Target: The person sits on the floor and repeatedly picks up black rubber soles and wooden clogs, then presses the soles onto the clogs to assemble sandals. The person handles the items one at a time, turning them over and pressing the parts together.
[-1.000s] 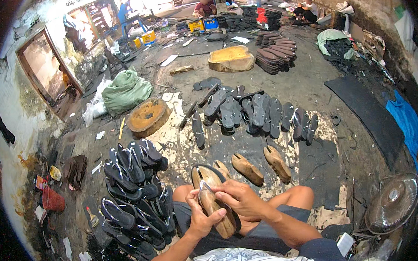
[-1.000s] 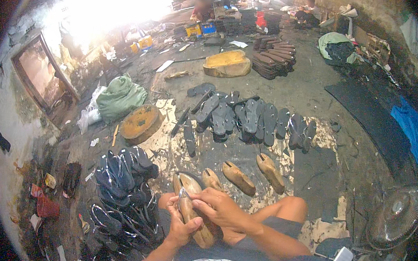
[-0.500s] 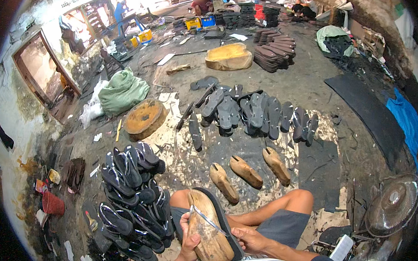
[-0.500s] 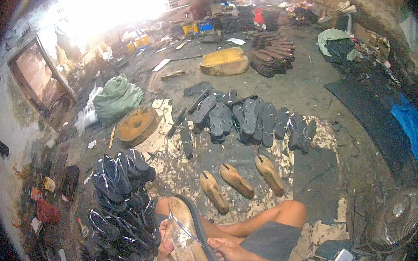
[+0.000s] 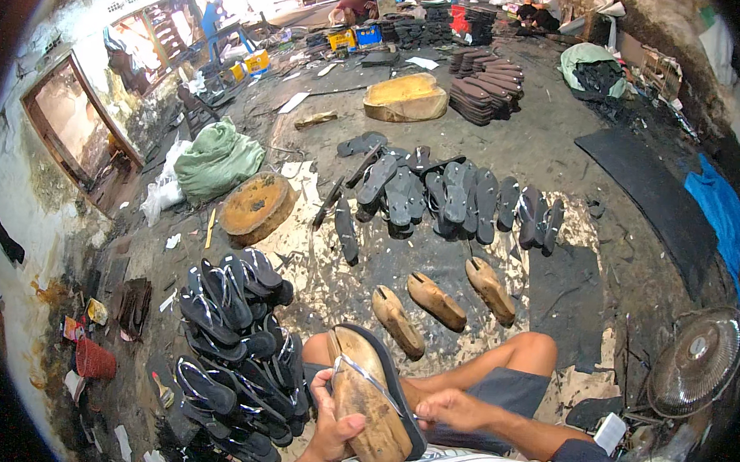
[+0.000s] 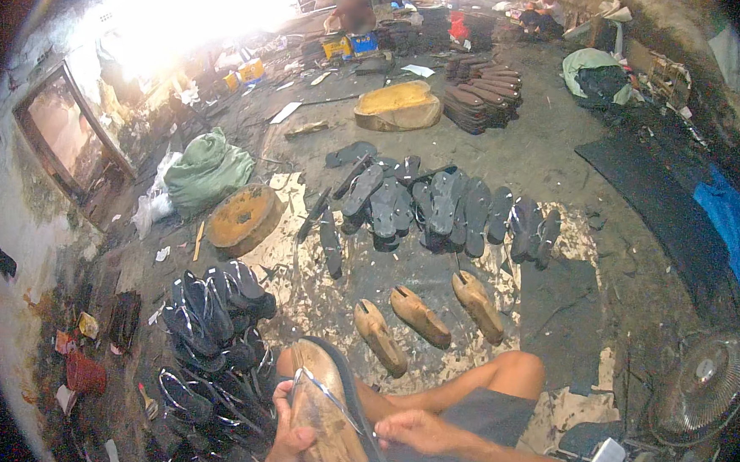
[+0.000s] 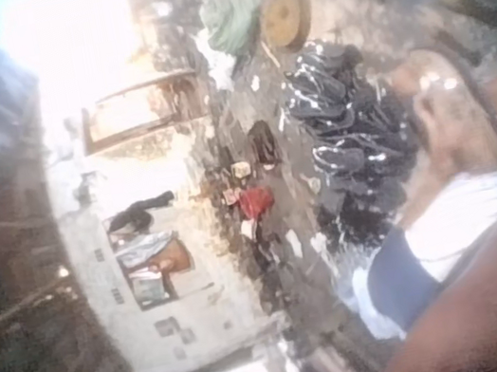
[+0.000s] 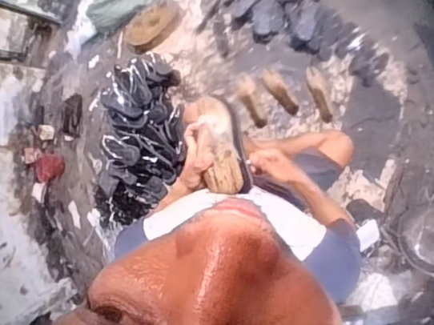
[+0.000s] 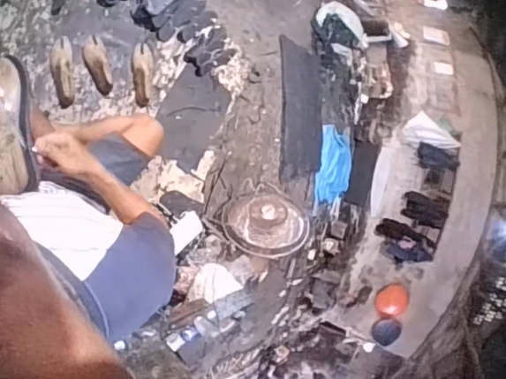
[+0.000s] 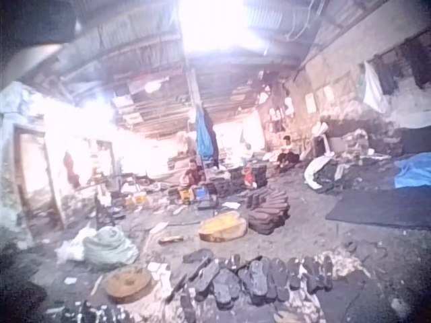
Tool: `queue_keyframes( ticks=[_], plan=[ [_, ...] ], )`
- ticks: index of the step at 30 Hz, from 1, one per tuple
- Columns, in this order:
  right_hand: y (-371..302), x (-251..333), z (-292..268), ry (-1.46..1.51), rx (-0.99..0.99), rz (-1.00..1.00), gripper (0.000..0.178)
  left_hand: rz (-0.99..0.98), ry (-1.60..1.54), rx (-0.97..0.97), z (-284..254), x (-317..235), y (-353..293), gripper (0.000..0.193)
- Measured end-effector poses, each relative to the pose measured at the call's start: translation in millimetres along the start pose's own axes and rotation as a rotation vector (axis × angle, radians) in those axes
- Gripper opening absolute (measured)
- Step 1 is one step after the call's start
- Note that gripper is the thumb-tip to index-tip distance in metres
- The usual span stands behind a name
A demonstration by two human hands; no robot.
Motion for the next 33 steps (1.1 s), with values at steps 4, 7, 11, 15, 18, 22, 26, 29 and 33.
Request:
queue_keyframes(
  ticks=[4,7,11,15,18,22,26,29,33],
  plan=[
    [52,1,-88,-0.015,-0.194,0.012,0.056,-0.066,0.411,0.206,36,5,7,0.108],
    [59,34,-76,0.046,-0.351,0.02,0.058,0.125,0.966,0.393,63,-13,12,0.103],
    [55,26,-78,0.053,-0.375,-0.038,0.057,-0.138,-0.044,0.183,-2,24,9,0.085],
    [54,12,-80,0.216,-0.392,-0.084,0.057,-0.49,-0.317,0.221,-55,116,-6,0.048],
    [54,14,-75,0.271,-0.391,-0.086,0.058,-0.683,-0.542,-0.029,-3,103,-28,0.044],
    [56,-2,-81,0.287,-0.361,-0.08,0.05,-0.755,-0.553,0.01,-12,117,-40,0.045],
    [50,9,-75,0.359,-0.339,-0.076,0.049,-0.818,-0.451,0.07,-22,122,-49,0.045],
    [47,29,-76,0.109,-0.381,-0.024,0.059,-0.77,-0.006,0.251,-44,116,-54,0.046],
    [53,61,-79,-0.207,-0.303,0.054,0.058,0.159,1.057,0.334,-25,14,8,0.045]
  ],
)
Point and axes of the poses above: each hand's wrist, its own y-axis towards the middle knuckle, its own z-axis out of the palm, x = y × z, the point moved 9 cm from there along y, towards the middle knuckle, and after that the axes turned 10 degrees about -y, right-handed, at the moved point
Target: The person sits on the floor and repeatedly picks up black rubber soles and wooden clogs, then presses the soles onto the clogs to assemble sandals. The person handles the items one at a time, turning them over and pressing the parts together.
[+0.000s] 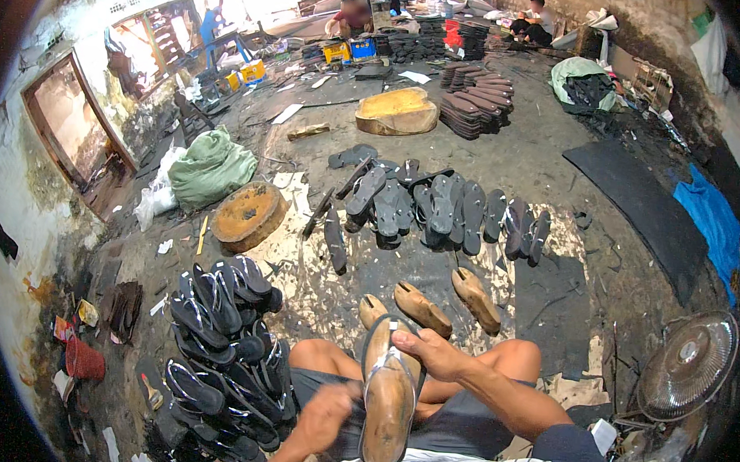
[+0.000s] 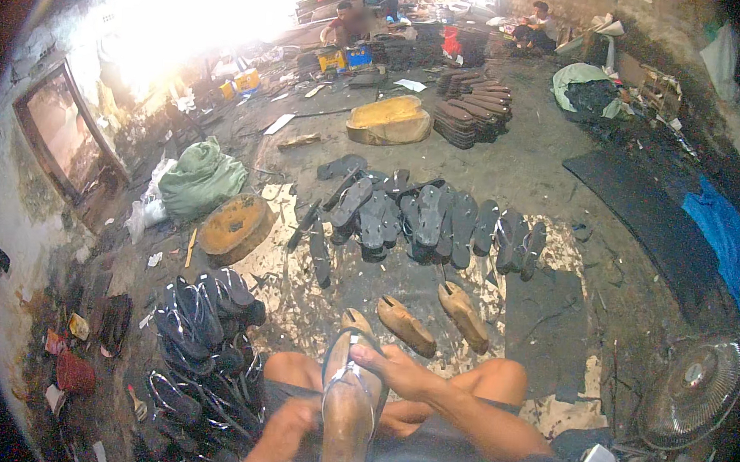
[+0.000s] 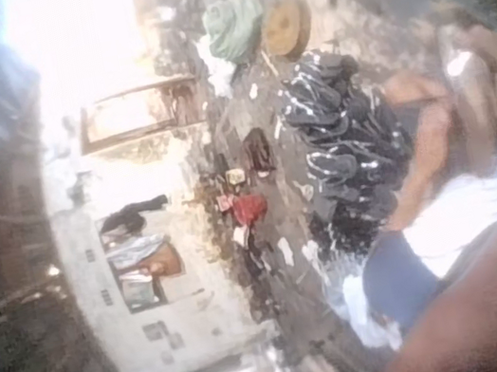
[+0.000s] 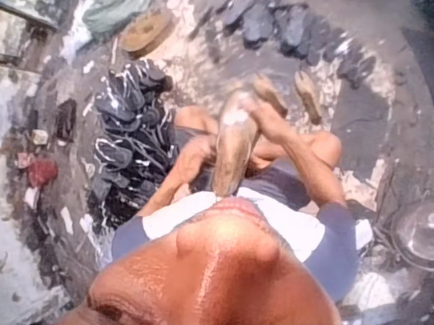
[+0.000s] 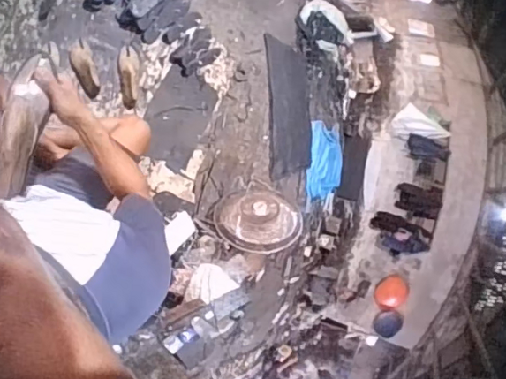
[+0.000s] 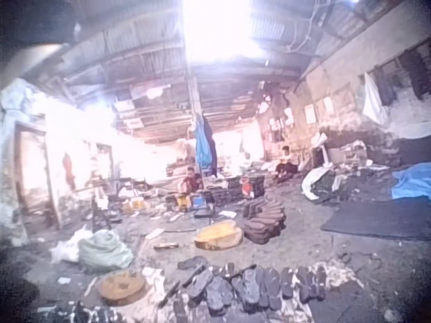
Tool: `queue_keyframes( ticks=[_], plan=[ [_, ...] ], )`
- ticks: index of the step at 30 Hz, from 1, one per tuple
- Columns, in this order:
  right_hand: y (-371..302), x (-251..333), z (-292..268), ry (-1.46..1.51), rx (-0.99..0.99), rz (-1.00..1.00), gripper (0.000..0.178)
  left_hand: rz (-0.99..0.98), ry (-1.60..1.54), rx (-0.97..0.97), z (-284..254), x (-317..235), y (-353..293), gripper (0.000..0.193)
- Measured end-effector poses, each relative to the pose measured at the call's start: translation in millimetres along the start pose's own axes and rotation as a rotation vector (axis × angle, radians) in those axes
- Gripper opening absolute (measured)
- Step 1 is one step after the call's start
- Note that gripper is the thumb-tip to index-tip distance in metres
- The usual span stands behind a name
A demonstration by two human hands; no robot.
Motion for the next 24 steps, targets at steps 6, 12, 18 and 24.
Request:
queue_keyframes(
  ticks=[6,12,18,24],
  plan=[
    [12,7,3,-0.49,0.024,0.085,0.066,-0.152,-0.8,-0.039,27,-61,28,0.101],
    [-25,-49,35,0.381,0.134,0.097,0.085,0.061,-1.207,-0.195,-4,-79,50,0.116],
    [-65,4,117,1.276,0.572,-0.042,0.073,0.23,-1.462,-0.092,-2,-93,89,0.1],
    [-55,-17,56,0.77,0.083,-0.143,0.075,0.045,-1.191,-0.153,-3,-35,90,0.084]
  ],
)
Point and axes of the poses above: each hand's wrist, its own y-axis towards the middle knuckle, its own z-axis out of the palm, x = y × z, the point moved 9 cm from there along y, towards the middle knuckle, and after that the axes turned 10 degrees about -y, right-handed, at the moved point
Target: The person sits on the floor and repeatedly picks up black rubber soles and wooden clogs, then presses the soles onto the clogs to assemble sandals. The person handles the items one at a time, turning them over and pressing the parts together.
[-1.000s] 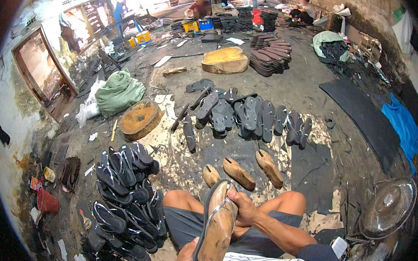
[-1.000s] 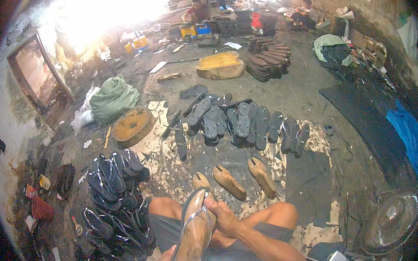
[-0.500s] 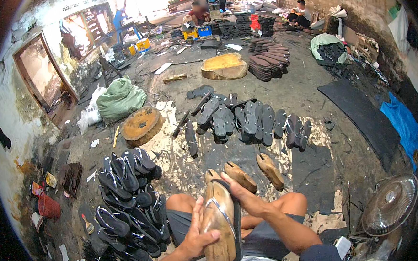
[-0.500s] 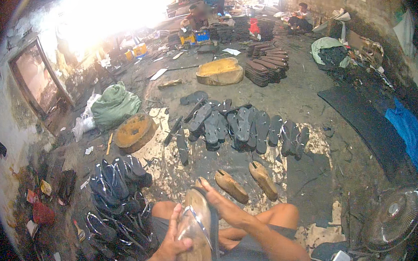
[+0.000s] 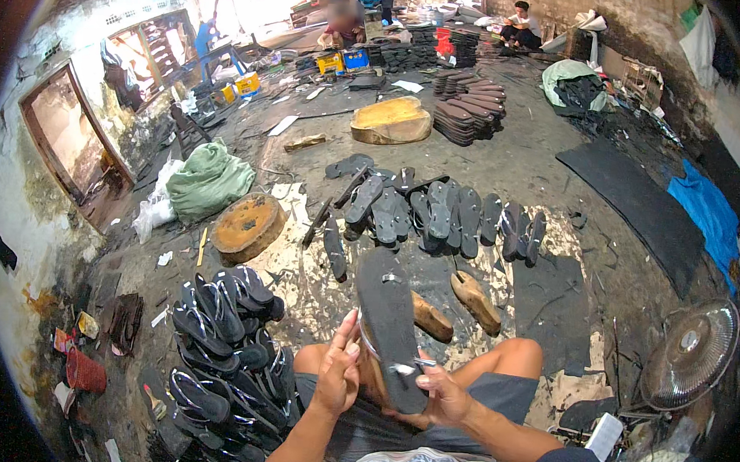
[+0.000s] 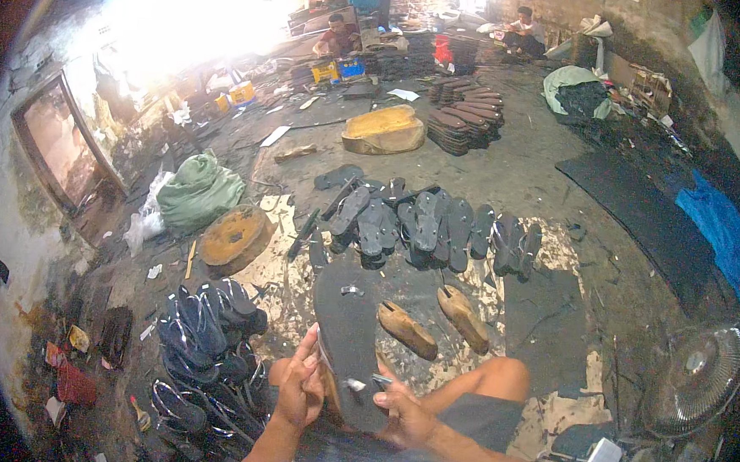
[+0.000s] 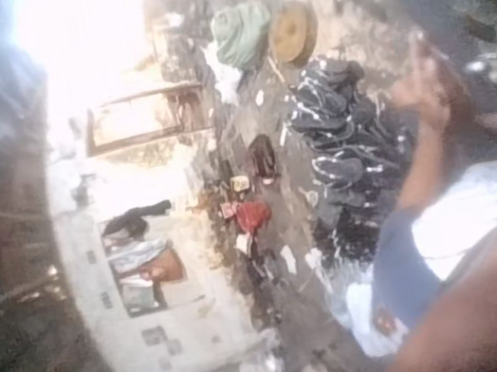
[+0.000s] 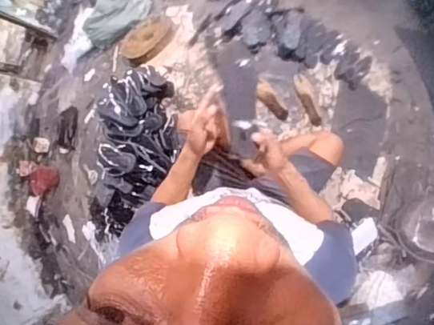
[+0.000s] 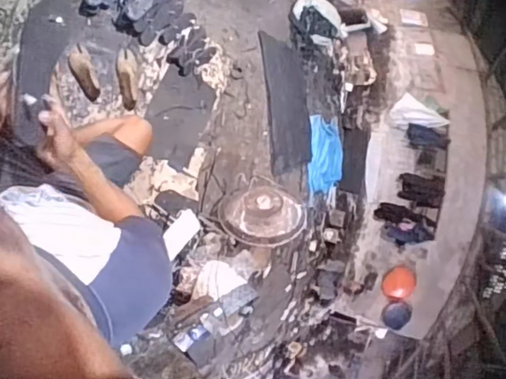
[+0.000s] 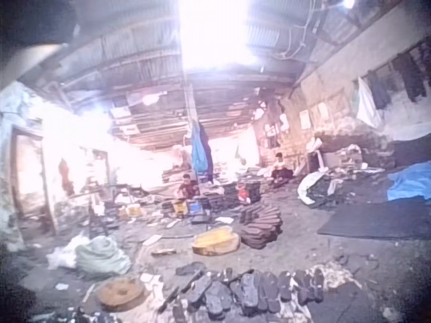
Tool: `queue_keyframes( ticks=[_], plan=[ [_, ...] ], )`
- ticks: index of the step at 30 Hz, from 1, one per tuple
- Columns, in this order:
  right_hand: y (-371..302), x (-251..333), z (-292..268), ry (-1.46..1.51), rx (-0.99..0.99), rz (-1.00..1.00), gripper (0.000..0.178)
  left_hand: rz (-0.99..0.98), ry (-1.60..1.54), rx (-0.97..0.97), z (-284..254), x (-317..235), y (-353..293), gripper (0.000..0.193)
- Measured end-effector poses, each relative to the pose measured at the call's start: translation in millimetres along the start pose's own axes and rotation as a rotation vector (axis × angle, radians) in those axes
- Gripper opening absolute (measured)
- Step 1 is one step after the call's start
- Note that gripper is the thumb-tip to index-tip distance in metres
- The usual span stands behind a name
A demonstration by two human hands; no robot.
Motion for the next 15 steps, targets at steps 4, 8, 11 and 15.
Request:
queue_keyframes(
  ticks=[4,8,11,15],
  plan=[
    [9,24,-30,-0.859,-0.214,-0.22,0.078,-0.204,0.076,-0.049,-7,30,-16,0.075],
    [11,13,-34,-0.656,-0.193,-0.169,0.079,-0.043,0.453,0.021,-19,36,-19,0.072],
    [9,5,-36,-0.159,-0.137,-0.042,0.078,0.015,0.564,0.066,2,24,-24,0.076],
    [13,1,-37,-0.414,-0.242,-0.088,0.073,-0.094,0.489,0.011,-2,35,-28,0.086]
  ],
)
Point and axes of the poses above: each hand's wrist, its own y-axis towards the middle knuckle, its own z-axis out of the palm, x = y × z, the point moved 9 cm from there along y, towards the middle knuckle, and after that the axes turned 10 degrees about -y, right-handed, at the moved point
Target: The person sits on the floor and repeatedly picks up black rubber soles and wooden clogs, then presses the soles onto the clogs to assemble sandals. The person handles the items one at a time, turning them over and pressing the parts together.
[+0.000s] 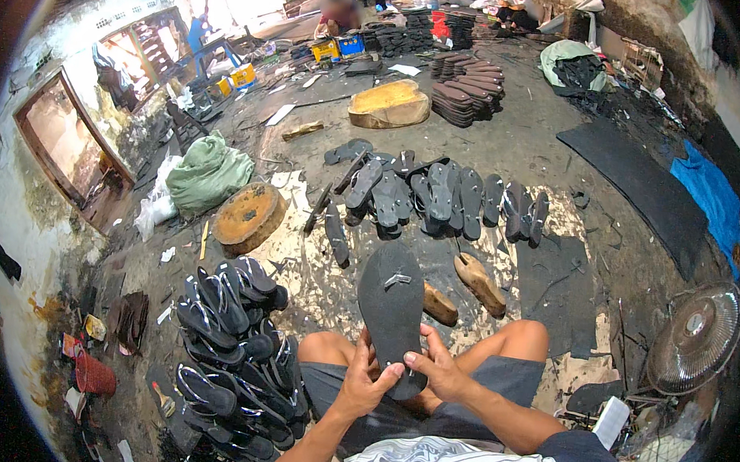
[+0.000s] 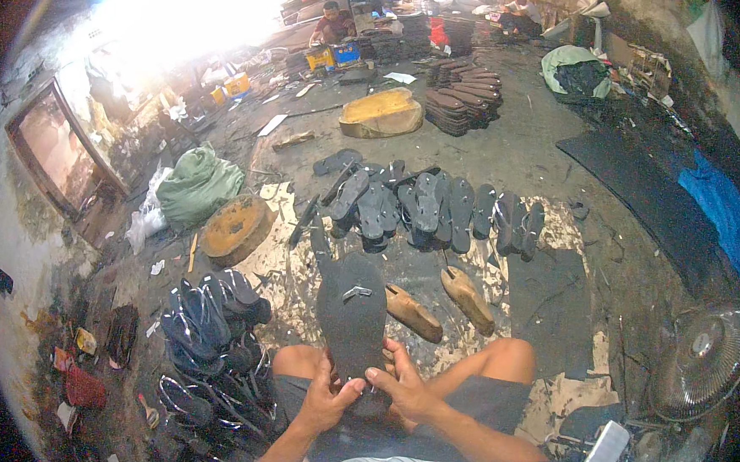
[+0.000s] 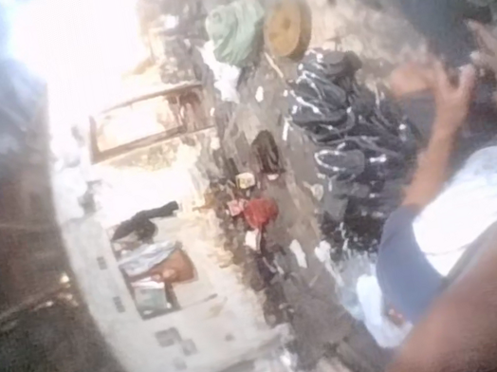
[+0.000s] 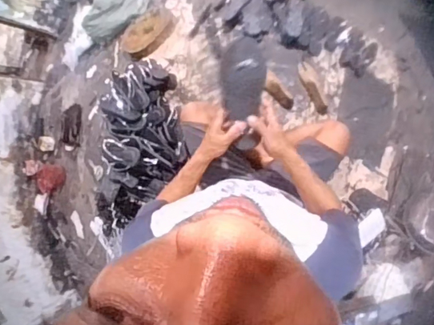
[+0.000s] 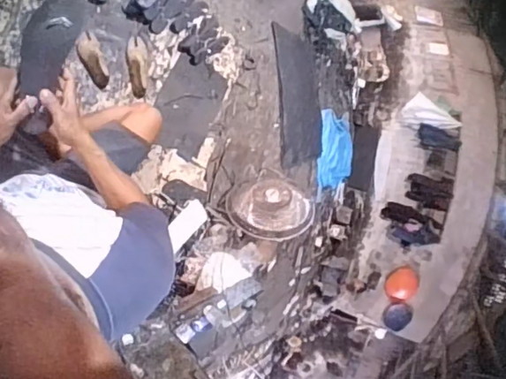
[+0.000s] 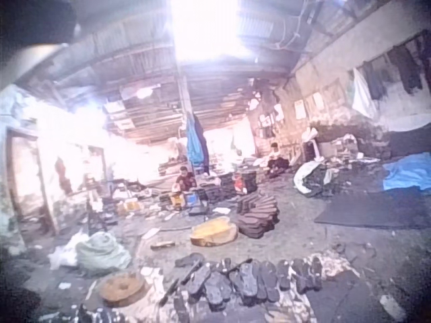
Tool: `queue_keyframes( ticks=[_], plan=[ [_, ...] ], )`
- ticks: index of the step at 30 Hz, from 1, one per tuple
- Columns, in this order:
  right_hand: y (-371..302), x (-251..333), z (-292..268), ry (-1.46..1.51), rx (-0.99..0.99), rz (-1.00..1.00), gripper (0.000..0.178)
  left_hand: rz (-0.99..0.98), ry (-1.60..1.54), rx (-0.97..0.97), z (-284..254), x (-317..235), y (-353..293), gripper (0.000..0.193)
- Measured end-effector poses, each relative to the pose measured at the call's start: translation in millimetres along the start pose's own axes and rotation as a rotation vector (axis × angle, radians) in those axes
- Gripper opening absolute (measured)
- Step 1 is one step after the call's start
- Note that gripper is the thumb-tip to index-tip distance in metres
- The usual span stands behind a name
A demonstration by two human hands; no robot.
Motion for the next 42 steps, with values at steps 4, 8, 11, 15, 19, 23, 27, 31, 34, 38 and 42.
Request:
queue_keyframes(
  ticks=[4,8,11,15,19,23,27,31,34,38,42],
  plan=[
    [-1,3,0,-0.282,-0.077,-0.085,0.07,0.024,0.06,0.043,10,-23,-5,0.089],
    [4,-2,8,0.081,-0.021,-0.018,0.062,0.067,0.105,0.008,4,-21,-3,0.094],
    [6,-11,0,0.053,-0.021,-0.004,0.059,0.037,0.102,-0.002,3,-16,-3,0.093],
    [7,1,0,-0.137,-0.081,-0.097,0.066,0.007,0.097,0.077,-5,-10,4,0.099],
    [3,40,7,-0.894,-0.258,-0.409,0.08,0.594,-0.033,-0.277,-19,-69,6,0.099],
    [11,34,21,-0.417,-0.197,-0.285,0.077,0.363,-0.469,-0.312,-67,-8,21,0.072],
    [29,27,31,-0.669,0.012,-0.102,0.064,0.324,-0.417,-0.366,-115,-14,35,0.079],
    [51,25,-38,-0.953,-0.055,-0.092,0.062,0.492,-0.385,-0.876,-282,-64,-26,0.059],
    [81,26,-144,-1.166,-0.31,-0.022,0.065,0.505,-0.284,-1.117,-381,-96,-126,0.057],
    [106,23,-232,-1.649,-0.42,0.146,0.061,0.402,0.459,-1.446,-436,-125,-226,0.069],
    [168,-8,-281,-1.663,-0.267,0.285,0.049,0.035,0.93,-1.348,-500,-93,-260,0.071]
  ],
)
Point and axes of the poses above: each hand's wrist, its own y-axis towards the middle knuckle, its own z-axis out of the palm, x = y × z, the point moved 9 cm from there along y, towards the middle knuckle, and after that the axes turned 10 degrees about -y, right-handed, at the moved point
